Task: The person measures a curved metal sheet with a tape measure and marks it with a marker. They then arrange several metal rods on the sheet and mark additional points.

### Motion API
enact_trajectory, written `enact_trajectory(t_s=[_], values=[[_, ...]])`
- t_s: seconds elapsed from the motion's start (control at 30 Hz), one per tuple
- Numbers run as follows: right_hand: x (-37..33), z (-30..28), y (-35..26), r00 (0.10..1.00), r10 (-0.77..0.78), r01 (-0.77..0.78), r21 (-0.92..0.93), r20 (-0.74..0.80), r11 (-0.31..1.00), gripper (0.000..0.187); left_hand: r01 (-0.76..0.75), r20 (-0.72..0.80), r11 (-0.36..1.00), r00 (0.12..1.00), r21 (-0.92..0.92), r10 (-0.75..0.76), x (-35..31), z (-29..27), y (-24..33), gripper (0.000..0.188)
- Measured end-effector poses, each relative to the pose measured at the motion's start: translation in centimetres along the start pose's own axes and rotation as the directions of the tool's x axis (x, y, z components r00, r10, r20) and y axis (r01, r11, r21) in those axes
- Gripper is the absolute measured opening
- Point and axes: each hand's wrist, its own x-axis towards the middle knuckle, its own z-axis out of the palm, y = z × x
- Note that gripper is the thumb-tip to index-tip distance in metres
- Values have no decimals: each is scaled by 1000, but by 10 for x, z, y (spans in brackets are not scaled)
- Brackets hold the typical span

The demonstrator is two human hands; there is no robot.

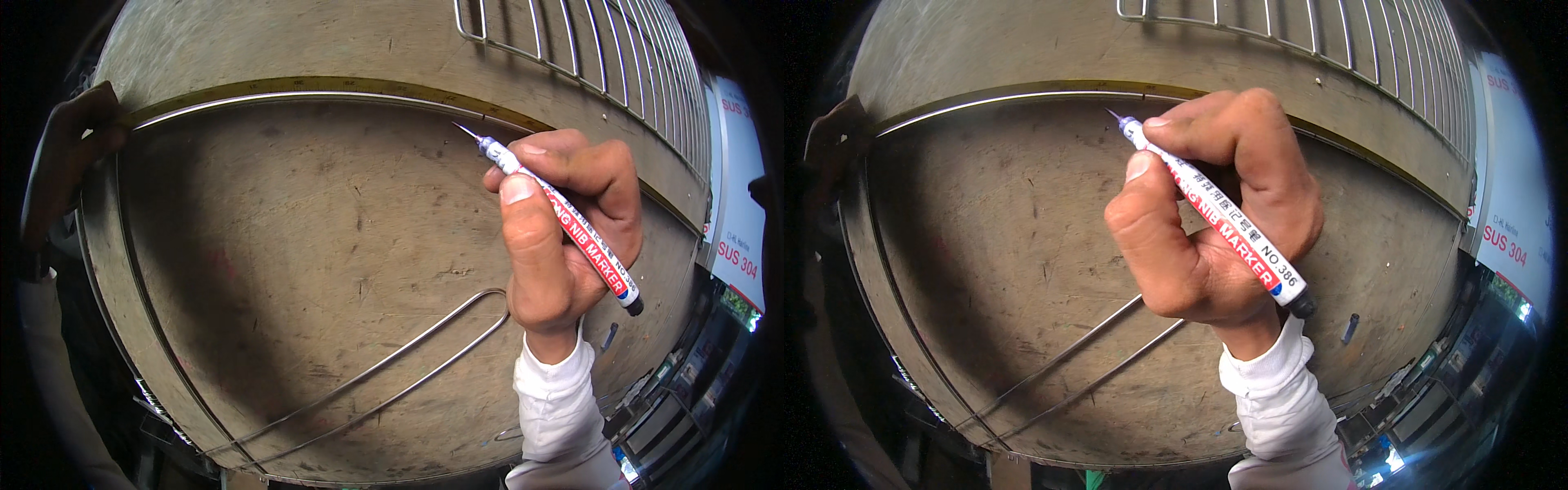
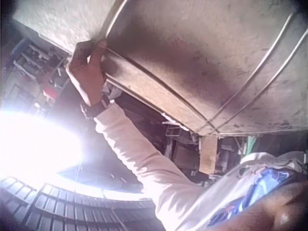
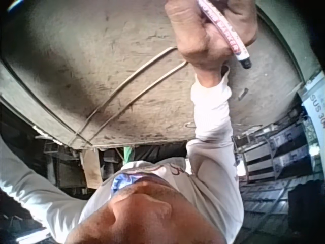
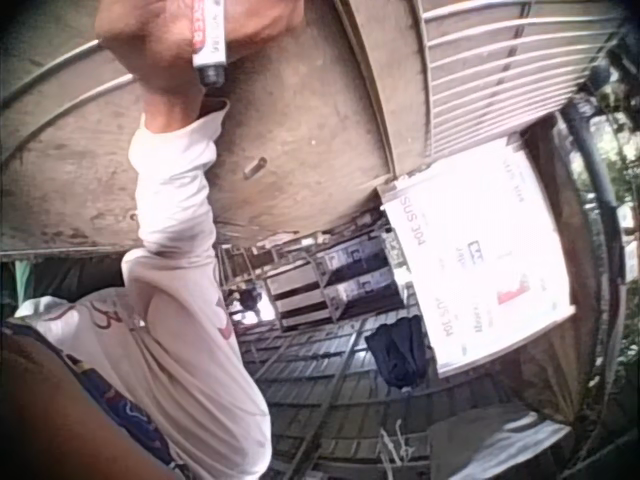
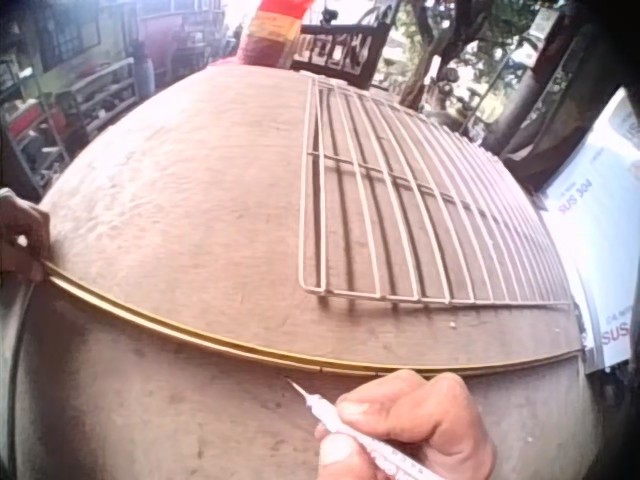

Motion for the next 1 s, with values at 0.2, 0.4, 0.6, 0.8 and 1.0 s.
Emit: enact_trajectory(t_s=[0.2, 0.4, 0.6, 0.8, 1.0], values=[[5, 7, 2, 997, -47, 47, 6, 61, 999, 18, 11, 104, 999, 994, 30, -14, 2, -8, 4, 25], [6, 9, 4, 997, -33, 33, 2, 70, 999, 18, 45, 103, 999, 994, 1, -45, 0, -10, 9, 25], [6, 7, 4, 996, -40, 43, -33, 83, 999, 17, 51, 138, 996, 989, 73, -61, 3, -12, -16, 34], [7, 8, 2, 998, -18, 22, -56, 64, 998, 18, 78, 39, 997, 996, -22, -77, 1, -4, -18, 38], [5, 4, -1, 998, 15, -16, 15, 65, 1000, 18, 65, 117, 994, 992, -90, -55, 1, -7, -10, 38]])
